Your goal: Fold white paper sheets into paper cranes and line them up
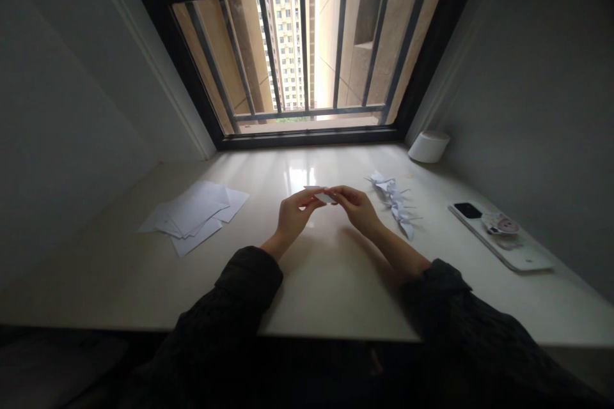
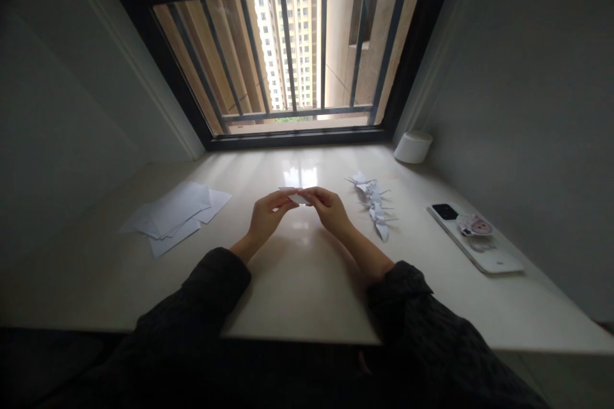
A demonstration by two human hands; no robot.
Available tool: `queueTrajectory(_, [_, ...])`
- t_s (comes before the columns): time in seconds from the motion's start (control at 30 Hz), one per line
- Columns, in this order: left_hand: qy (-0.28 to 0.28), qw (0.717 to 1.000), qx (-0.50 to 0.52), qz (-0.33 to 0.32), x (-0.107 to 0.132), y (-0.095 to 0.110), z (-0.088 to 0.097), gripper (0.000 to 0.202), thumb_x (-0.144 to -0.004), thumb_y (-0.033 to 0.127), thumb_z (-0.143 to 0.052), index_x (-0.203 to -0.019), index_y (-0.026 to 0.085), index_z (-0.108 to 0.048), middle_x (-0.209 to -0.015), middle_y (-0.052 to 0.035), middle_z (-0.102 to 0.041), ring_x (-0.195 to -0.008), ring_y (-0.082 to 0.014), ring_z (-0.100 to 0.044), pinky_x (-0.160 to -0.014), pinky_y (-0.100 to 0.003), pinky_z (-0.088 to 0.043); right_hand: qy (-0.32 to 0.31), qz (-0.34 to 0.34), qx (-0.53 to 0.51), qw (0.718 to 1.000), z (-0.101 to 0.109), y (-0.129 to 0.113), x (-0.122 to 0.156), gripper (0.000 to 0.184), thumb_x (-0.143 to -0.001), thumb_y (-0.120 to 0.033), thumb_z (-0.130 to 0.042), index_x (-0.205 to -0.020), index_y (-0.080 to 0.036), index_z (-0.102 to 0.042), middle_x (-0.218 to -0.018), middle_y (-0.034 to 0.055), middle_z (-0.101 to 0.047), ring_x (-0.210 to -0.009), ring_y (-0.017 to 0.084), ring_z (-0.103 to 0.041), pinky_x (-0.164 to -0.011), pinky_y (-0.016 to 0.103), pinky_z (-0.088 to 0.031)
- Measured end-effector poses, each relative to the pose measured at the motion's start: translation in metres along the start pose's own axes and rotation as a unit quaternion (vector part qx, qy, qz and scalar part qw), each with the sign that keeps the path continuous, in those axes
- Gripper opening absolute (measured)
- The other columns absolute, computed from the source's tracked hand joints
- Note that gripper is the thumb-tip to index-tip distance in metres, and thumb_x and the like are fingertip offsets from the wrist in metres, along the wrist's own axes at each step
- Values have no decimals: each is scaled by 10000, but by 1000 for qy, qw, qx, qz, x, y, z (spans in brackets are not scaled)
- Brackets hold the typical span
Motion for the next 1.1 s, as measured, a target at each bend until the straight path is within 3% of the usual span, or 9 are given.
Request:
queueTrajectory(0.27, [47, 998, 29, -31, -3, -13, 6, 299, -718, 323, -722, -993, 205, -719, -1014, -67, -718, -915, -230, -681, -886, -396, -530, -43, 22, -19, 999, -1, 1, 1, 331, -659, -386, -770, -959, -255, -724, -992, 36, -724, -985, 236, -652, -917, 399, -503])
queueTrajectory(0.43, [29, 997, 42, -55, -5, -11, 4, 265, -729, 319, -713, -969, 207, -723, -1061, -66, -706, -999, -233, -658, -937, -409, -512, -31, 35, -2, 999, 1, -1, 2, 271, -678, -395, -755, -919, -273, -742, -978, 30, -727, -965, 234, -655, -881, 390, -521])
queueTrajectory(0.73, [32, 997, -4, -64, -2, -4, 6, 265, -732, 317, -713, -975, 213, -724, -1043, -67, -711, -969, -231, -670, -922, -410, -527, -18, 23, -18, 999, -1, -3, 4, 239, -707, -378, -737, -912, -255, -741, -962, 37, -734, -941, 225, -669, -866, 377, -527])
queueTrajectory(1.1, [32, 997, 39, -53, 1, 1, 0, 254, -710, 303, -733, -944, 204, -727, -1004, -63, -722, -933, -225, -681, -906, -414, -538, 44, 31, -4, 999, -1, -1, 6, 184, -725, -384, -716, -842, -247, -752, -874, 38, -749, -859, 223, -687, -777, 350, -535])
Point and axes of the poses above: each hand's wrist, its own x-axis away from the middle knuckle, its own z-axis out of the back of the hand, y = z × x, the point moved 4 cm from there along -x, towards the middle knuckle
